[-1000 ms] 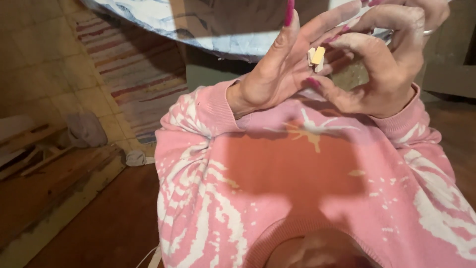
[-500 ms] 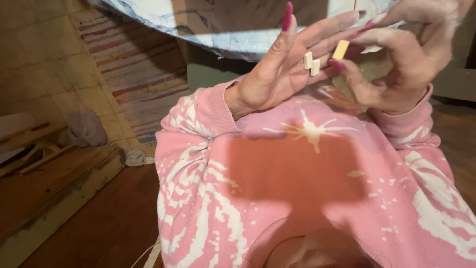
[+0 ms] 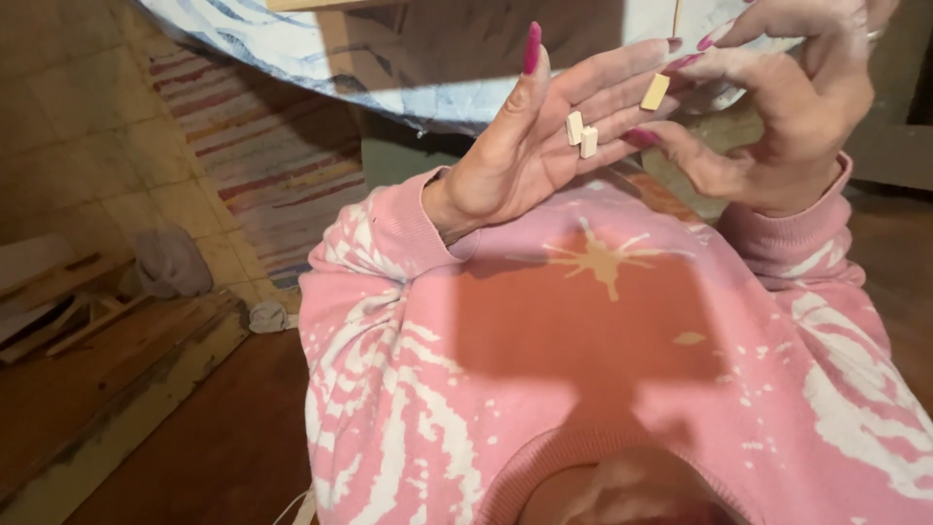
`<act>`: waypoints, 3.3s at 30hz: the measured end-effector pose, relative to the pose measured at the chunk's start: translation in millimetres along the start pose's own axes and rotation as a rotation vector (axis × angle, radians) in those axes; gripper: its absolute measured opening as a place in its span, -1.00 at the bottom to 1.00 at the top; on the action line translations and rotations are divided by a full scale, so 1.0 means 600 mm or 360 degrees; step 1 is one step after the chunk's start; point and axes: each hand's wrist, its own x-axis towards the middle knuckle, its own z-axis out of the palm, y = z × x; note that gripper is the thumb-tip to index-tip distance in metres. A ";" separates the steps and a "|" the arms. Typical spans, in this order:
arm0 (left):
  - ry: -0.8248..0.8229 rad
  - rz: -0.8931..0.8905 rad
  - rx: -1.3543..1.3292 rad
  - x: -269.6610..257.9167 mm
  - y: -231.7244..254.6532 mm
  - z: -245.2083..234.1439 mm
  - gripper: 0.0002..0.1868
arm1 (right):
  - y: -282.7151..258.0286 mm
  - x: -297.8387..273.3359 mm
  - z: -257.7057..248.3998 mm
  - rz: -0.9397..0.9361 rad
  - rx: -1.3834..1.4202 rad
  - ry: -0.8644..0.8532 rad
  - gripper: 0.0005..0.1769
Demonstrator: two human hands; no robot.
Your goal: Arranging and gluing small yellow pieces onto a curved path on a cardboard structure using a wooden stick.
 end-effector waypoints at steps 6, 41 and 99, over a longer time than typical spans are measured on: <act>-0.0002 0.0006 -0.0019 0.009 0.000 -0.001 -0.10 | 0.020 0.031 -0.003 -0.0148 0.0012 0.0026 -0.66; -0.0172 -0.0210 0.0101 0.053 0.017 -0.037 -0.41 | 0.164 0.135 0.039 0.0047 0.0805 0.0038 -0.67; -0.0108 -0.0181 0.0186 0.071 0.008 -0.045 -0.38 | 0.158 0.117 0.078 0.0084 0.1163 0.0243 -0.62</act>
